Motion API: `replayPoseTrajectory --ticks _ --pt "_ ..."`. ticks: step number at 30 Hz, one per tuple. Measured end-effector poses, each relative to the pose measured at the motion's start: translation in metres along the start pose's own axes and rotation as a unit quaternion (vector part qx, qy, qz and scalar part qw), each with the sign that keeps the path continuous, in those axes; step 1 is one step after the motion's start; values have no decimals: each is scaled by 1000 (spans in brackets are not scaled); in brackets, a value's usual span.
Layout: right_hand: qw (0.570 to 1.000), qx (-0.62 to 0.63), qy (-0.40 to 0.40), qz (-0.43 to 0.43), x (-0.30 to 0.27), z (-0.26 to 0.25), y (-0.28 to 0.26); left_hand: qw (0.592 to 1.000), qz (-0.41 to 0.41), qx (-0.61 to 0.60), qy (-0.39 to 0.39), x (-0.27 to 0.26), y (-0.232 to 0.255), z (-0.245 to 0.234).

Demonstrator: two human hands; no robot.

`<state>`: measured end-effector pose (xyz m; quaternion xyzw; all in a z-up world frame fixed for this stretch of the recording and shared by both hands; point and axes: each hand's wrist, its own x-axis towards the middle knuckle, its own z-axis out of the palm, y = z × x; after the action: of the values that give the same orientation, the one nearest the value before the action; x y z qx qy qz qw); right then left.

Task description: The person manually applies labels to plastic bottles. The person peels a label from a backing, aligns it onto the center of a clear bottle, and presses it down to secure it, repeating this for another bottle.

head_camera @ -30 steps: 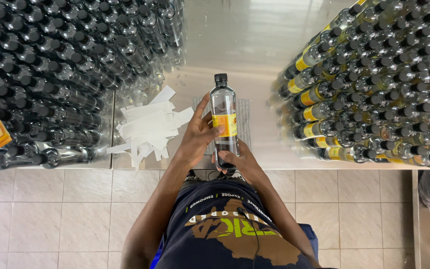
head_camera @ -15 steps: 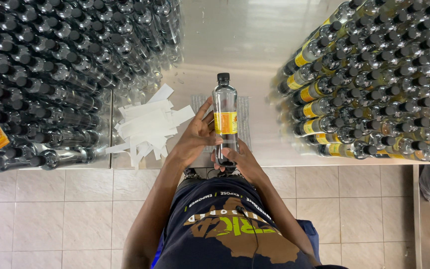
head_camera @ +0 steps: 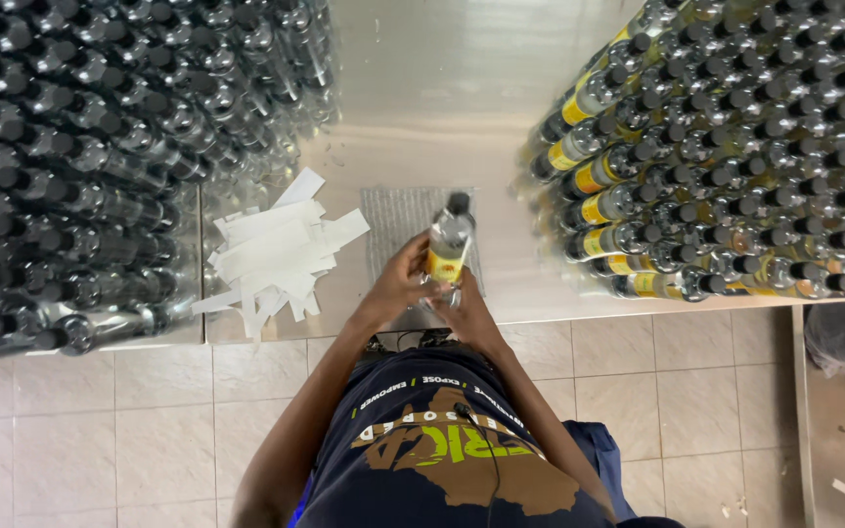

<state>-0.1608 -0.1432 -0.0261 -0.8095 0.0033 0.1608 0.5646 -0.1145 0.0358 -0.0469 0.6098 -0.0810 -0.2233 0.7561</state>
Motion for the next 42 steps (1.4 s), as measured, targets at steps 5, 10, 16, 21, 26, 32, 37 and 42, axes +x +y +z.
replayPoseTrajectory --ticks 5,10,16,21,26,32,37,42 --pt "986 -45 155 34 22 -1 60 988 30 133 -68 17 -2 20" --pt "941 -61 332 2 62 -30 118 988 -8 136 -73 0 7 7" --pt "847 -153 505 63 121 -84 153 983 -130 129 23 -52 -14 -59" --pt "725 -333 602 37 173 -107 224 970 -148 57 186 -97 12 -79" --pt "730 -265 628 44 173 -120 200 950 -61 33 304 -131 22 -119" --pt "742 -214 633 53 174 -101 148 869 71 25 490 -208 73 -180" --pt "836 -135 529 -55 219 1 115 747 111 130 642 -262 144 -228" --pt "960 38 158 -229 325 144 69 595 114 388 695 -286 133 -341"
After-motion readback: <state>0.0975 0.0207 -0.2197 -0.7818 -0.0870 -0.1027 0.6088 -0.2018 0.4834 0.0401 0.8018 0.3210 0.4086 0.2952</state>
